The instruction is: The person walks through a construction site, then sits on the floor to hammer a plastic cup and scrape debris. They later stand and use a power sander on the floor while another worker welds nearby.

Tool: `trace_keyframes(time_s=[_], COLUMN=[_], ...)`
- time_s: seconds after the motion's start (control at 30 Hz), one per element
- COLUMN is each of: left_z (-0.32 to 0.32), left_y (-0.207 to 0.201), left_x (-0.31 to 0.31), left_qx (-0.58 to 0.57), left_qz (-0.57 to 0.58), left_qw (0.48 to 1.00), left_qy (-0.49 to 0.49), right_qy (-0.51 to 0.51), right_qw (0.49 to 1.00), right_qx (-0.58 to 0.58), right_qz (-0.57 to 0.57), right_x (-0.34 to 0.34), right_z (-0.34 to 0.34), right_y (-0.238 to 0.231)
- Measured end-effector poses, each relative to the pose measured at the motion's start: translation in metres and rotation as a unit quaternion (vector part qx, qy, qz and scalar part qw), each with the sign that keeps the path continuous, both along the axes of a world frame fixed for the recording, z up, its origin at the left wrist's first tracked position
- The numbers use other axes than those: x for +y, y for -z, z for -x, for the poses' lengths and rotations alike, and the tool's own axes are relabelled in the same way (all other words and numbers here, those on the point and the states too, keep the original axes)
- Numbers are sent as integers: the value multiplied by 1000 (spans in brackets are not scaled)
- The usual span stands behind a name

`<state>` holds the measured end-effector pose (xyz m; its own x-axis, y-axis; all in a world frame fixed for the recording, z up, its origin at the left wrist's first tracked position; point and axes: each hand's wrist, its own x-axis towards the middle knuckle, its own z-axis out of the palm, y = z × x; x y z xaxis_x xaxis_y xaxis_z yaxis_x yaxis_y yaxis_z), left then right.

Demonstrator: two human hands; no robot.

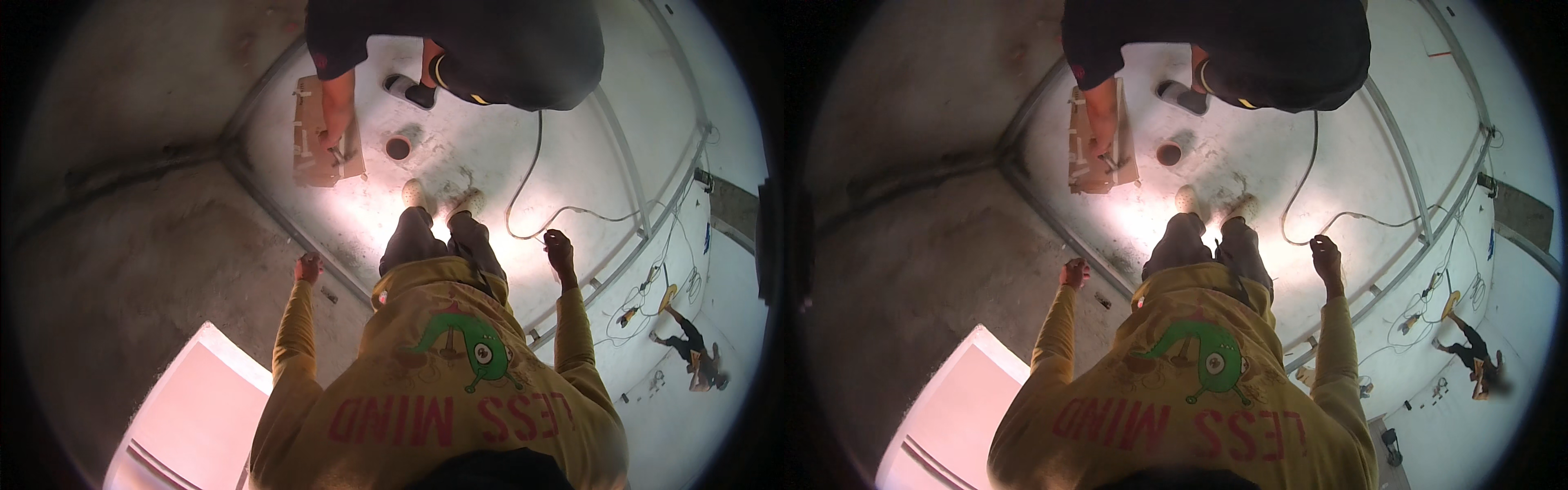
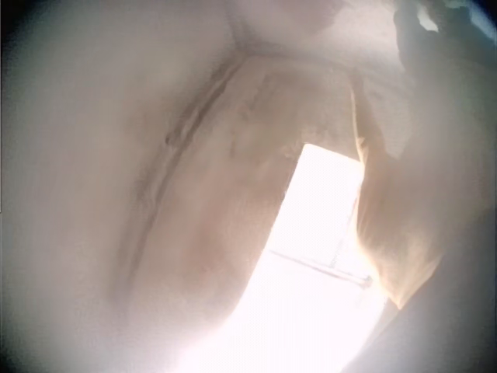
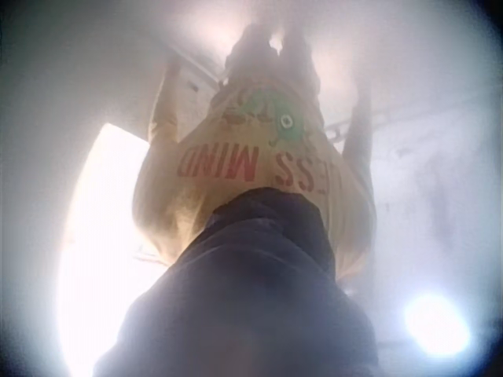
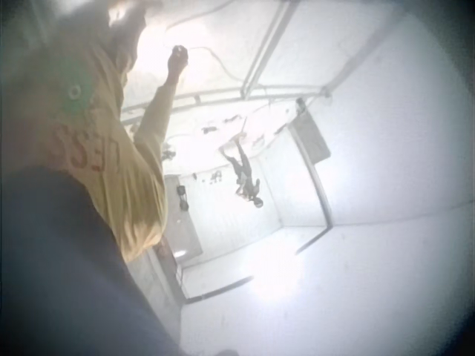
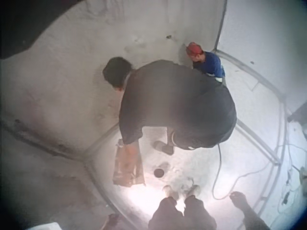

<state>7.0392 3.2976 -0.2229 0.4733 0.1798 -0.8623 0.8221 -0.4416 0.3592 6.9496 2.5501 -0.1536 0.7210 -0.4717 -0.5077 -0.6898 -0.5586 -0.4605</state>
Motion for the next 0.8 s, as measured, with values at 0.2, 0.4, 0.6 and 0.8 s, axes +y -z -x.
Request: trace_keyframes(time_s=[0.2,0.4,0.6,0.8], left_z=[41,101,-161,-251], left_y=[-16,-96,-98,-92], left_x=[20,146,167,60], left_qx=[73,230,-143,-190], left_qz=[-3,-108,-2,-20], left_qw=[997,962,983,973], left_qy=[-27,-100,-112,128], right_qy=[0,148,220,114], right_qw=[1000,985,970,987], right_qx=[3,88,107,108], right_qz=[22,11,4,46], right_x=[-20,-46,0,68], right_z=[23,66,160,169], right_y=[2,40,77,53])
